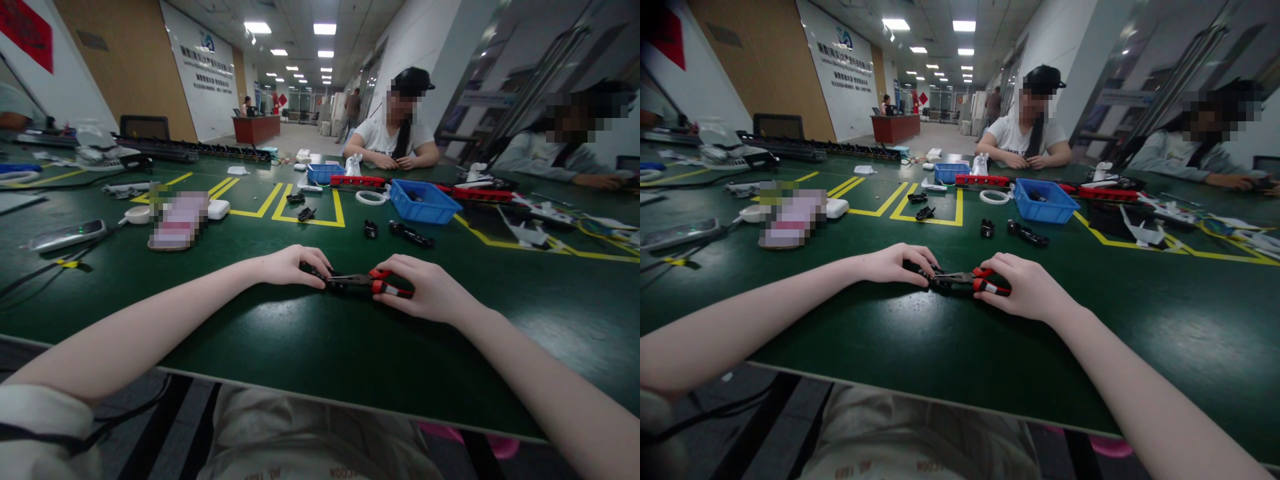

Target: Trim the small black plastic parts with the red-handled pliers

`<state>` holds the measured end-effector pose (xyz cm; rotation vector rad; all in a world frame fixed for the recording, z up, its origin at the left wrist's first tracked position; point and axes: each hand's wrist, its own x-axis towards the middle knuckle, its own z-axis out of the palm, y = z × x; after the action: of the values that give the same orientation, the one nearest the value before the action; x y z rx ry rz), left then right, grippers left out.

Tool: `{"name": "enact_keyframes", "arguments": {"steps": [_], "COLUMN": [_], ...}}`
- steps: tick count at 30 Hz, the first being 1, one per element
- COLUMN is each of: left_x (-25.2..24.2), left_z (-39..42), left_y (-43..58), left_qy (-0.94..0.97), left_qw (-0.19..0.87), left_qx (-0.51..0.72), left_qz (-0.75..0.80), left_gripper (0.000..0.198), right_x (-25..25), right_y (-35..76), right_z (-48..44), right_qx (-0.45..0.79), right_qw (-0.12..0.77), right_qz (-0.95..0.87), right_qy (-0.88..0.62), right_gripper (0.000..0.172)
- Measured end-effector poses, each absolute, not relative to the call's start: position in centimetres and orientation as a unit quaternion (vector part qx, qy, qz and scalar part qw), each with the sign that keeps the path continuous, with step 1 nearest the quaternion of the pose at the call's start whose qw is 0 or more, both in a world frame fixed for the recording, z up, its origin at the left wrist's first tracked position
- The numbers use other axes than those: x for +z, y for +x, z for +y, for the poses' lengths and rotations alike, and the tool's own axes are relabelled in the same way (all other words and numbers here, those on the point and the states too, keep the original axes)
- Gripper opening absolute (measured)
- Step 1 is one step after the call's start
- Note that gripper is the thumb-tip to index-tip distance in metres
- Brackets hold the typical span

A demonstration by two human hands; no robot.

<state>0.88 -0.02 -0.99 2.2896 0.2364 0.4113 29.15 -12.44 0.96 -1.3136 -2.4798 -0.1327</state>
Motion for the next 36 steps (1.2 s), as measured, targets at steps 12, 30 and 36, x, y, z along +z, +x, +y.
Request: {"name": "enact_keyframes", "arguments": {"steps": [12, 30, 36], "left_x": [-0.48, -0.86, -0.74], "left_z": [-0.79, -0.67, -0.52], "left_y": [0.60, 0.99, 0.98], "left_qy": [0.933, 0.928, 0.951], "left_qw": [0.290, 0.290, 0.218], "left_qx": [0.195, 0.224, 0.211], "left_qz": [0.084, 0.073, 0.061], "left_gripper": [0.019, 0.014, 0.014], "right_x": [0.90, 1.10, 1.29], "right_y": [29.43, 29.00, 28.67], "right_z": [-12.45, -12.77, -12.82], "right_qx": [-0.040, -0.056, -0.052], "right_qw": [0.148, 0.153, 0.155], "right_qz": [-0.864, -0.865, -0.867], "right_qy": [-0.479, -0.475, -0.471], "right_gripper": [0.038, 0.036, 0.033]}}
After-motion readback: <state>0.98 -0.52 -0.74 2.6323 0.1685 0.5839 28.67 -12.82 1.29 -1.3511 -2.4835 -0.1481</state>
